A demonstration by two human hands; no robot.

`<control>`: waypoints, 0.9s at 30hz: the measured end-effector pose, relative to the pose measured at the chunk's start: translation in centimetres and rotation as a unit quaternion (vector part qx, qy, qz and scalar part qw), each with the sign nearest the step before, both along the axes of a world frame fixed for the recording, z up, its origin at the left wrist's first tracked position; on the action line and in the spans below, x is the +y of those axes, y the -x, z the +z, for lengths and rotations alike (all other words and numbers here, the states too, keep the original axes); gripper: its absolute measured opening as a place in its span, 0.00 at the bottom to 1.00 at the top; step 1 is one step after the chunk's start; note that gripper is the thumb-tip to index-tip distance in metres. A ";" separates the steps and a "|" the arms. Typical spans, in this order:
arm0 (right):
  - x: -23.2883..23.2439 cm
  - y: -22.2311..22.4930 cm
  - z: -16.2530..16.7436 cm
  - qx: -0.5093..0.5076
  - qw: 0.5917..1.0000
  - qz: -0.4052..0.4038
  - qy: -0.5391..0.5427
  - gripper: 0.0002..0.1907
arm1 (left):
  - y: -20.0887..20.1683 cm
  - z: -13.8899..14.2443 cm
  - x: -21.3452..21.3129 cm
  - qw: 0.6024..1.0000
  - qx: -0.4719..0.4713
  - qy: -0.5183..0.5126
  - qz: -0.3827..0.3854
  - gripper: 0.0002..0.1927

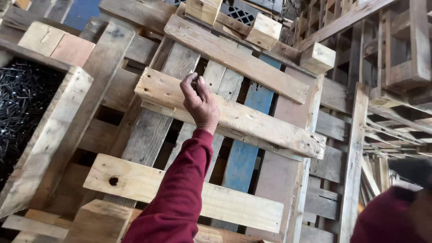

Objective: The person repairs wooden pallets on a work surface. They hammer nails into a blue-painted deck board, pry at boards with the hammer claw, pull out nails, fit a new wooden plank into the pallet frame, and hammer nails to fasten the replacement board in place.

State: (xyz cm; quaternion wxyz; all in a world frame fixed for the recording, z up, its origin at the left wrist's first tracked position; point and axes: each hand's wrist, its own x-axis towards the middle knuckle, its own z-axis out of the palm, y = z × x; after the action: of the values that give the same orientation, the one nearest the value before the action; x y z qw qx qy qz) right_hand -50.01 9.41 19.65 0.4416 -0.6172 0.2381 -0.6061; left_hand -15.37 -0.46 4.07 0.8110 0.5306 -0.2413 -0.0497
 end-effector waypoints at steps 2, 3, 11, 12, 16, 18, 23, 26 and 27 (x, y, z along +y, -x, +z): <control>0.3 -4.2 -0.8 -0.008 1.000 0.011 0.022 0.21 | -0.3 -0.3 -0.1 0.999 0.029 -0.012 -0.029 0.09; 0.6 -6.5 -2.2 0.038 0.999 0.014 -0.019 0.21 | -0.4 -0.4 -0.1 0.998 0.044 -0.017 -0.045 0.08; 1.2 -3.6 -6.4 0.177 0.925 -0.073 -0.327 0.26 | 0.1 0.5 0.5 0.998 -0.033 -0.049 0.012 0.07; 0.8 -2.7 -6.0 0.144 0.949 -0.097 -0.263 0.27 | 0.0 0.6 0.5 0.999 -0.018 -0.045 0.006 0.07; 0.6 -3.3 -7.8 0.043 0.998 -0.037 0.000 0.35 | -0.4 0.2 0.0 0.999 -0.002 -0.038 -0.022 0.08; 1.2 -5.5 -11.1 0.115 0.992 0.047 -0.009 0.30 | -0.3 -0.1 -0.1 0.999 0.002 -0.036 -0.027 0.08; 1.3 -5.5 -15.8 0.335 0.828 0.015 -0.449 0.26 | -0.2 0.4 0.1 1.000 -0.001 -0.027 -0.012 0.10; 2.9 -1.4 -14.8 0.300 0.840 -0.015 -0.451 0.23 | -0.8 1.2 0.7 0.995 0.046 -0.002 -0.093 0.14; 3.3 -0.2 -14.5 0.303 0.850 -0.015 -0.431 0.23 | -1.4 1.6 0.7 0.988 0.069 0.034 -0.132 0.15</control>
State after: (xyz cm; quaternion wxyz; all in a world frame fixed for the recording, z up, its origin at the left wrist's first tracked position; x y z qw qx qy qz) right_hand -49.80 12.67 5.19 0.5598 -0.5142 0.6070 -0.2317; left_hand -14.02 0.27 5.67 0.8298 0.4614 -0.2539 -0.1846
